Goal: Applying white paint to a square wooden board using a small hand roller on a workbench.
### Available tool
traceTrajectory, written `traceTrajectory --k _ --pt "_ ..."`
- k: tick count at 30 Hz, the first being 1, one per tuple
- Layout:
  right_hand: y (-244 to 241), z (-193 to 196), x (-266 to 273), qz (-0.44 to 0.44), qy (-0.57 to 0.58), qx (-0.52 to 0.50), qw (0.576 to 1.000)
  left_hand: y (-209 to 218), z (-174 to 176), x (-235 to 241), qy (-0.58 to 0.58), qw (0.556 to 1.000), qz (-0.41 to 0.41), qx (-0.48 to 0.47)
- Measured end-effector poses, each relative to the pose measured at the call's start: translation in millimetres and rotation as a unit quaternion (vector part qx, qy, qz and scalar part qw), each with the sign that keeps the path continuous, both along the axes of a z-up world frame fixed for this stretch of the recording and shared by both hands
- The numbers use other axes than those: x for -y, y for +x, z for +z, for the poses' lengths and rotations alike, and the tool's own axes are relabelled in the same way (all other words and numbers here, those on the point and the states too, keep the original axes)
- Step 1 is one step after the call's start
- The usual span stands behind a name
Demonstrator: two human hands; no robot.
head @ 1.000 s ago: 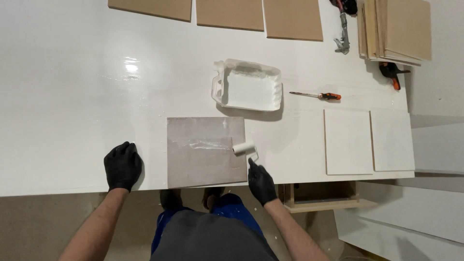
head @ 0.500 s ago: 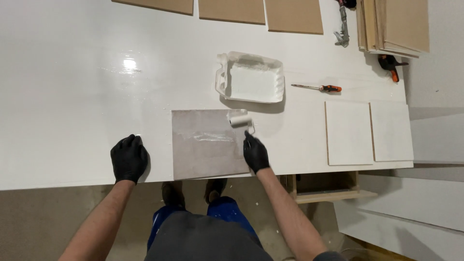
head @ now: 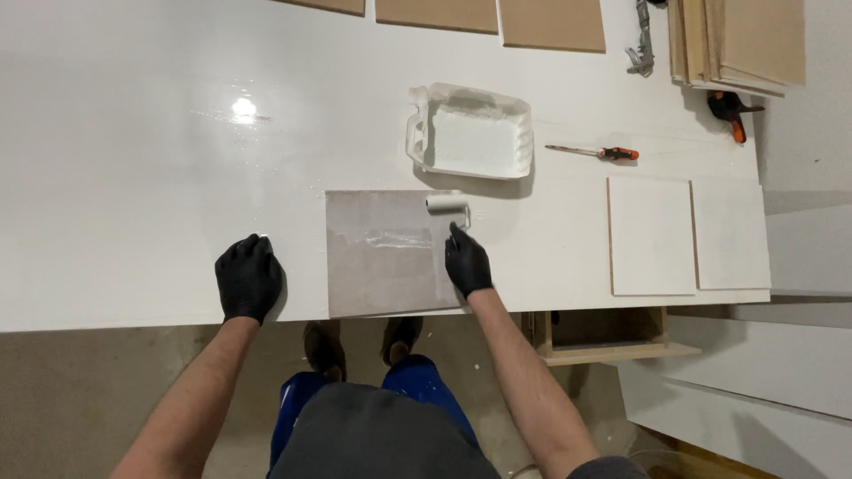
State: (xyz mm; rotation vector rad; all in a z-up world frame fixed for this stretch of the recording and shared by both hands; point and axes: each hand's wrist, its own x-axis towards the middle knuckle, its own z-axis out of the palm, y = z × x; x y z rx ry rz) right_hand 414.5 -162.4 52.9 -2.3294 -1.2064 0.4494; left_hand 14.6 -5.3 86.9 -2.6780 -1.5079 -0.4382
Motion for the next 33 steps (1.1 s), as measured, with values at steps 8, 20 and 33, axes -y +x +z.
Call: traceTrajectory --k 8,20,33 --pt "-80 31 148 0.068 -0.011 -0.056 0.996 10 29 2 -0.007 0.993 -0.017 0.119" --pt "-17 32 -42 -0.059 0.040 -0.352 0.933 -1 -9 -4 0.005 1.000 -0.002 0.021" --pt "-89 21 60 0.038 0.048 -0.048 0.997 -1 -2 -3 0.009 0.999 0.005 0.034"
